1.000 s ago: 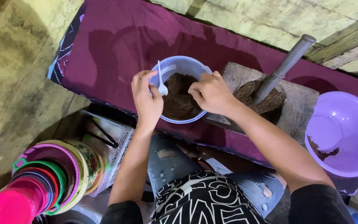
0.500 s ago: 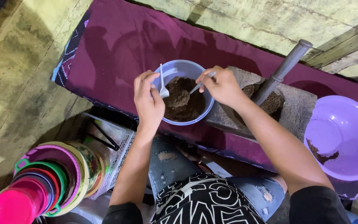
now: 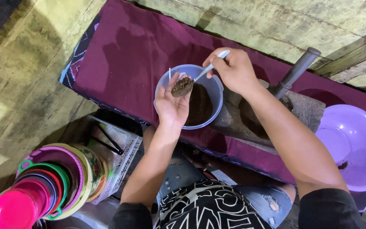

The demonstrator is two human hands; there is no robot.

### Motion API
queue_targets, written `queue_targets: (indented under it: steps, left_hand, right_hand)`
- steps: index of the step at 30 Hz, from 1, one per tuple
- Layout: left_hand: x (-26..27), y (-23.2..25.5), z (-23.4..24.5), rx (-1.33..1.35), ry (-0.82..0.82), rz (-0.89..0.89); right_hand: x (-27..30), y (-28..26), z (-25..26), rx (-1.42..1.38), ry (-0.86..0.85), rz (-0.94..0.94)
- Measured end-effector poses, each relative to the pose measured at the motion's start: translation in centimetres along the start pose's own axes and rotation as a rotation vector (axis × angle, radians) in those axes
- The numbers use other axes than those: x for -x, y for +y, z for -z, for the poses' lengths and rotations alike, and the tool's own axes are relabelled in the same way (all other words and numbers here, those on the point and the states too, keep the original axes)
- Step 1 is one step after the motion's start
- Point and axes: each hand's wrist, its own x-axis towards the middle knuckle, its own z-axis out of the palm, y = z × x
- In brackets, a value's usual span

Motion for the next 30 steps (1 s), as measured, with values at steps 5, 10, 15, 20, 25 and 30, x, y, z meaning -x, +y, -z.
queue_targets:
  steps: [5, 10, 15, 20, 25, 30]
  left_hand:
    - [0.0, -1.3, 0.2, -0.009, -0.061, 0.023]
    - [0.4, -3.1, -2.5, -0.001, -0.112, 0.076]
    - [1.4, -7.4, -5.8, 0.010, -0.327, 0.118]
    - [2.5, -14.0, -5.6, -0.227, -0.506, 0.114]
    - [1.1, -15.6, -3.3, -1.074, -0.747, -0.042]
    - [2.0, -12.8, -4.9, -1.569, -0.763, -0.261]
  right_hand:
    - [0.3, 0.7, 0.9, -0.019, 0.016, -0.007]
    - [2.3, -0.7, 4.1, 0.005, 0.084, 0.007]
    - [5.6, -0.4, 8.9, 0.128, 0.169, -0.042]
    - [12.6, 2.1, 12.5, 0.128, 0.382, -0.007]
    - [19.4, 10.5, 12.1, 0.216, 0.486, 0.120]
    - [23.8, 12.1, 10.2, 0.767, 0.444, 0.235]
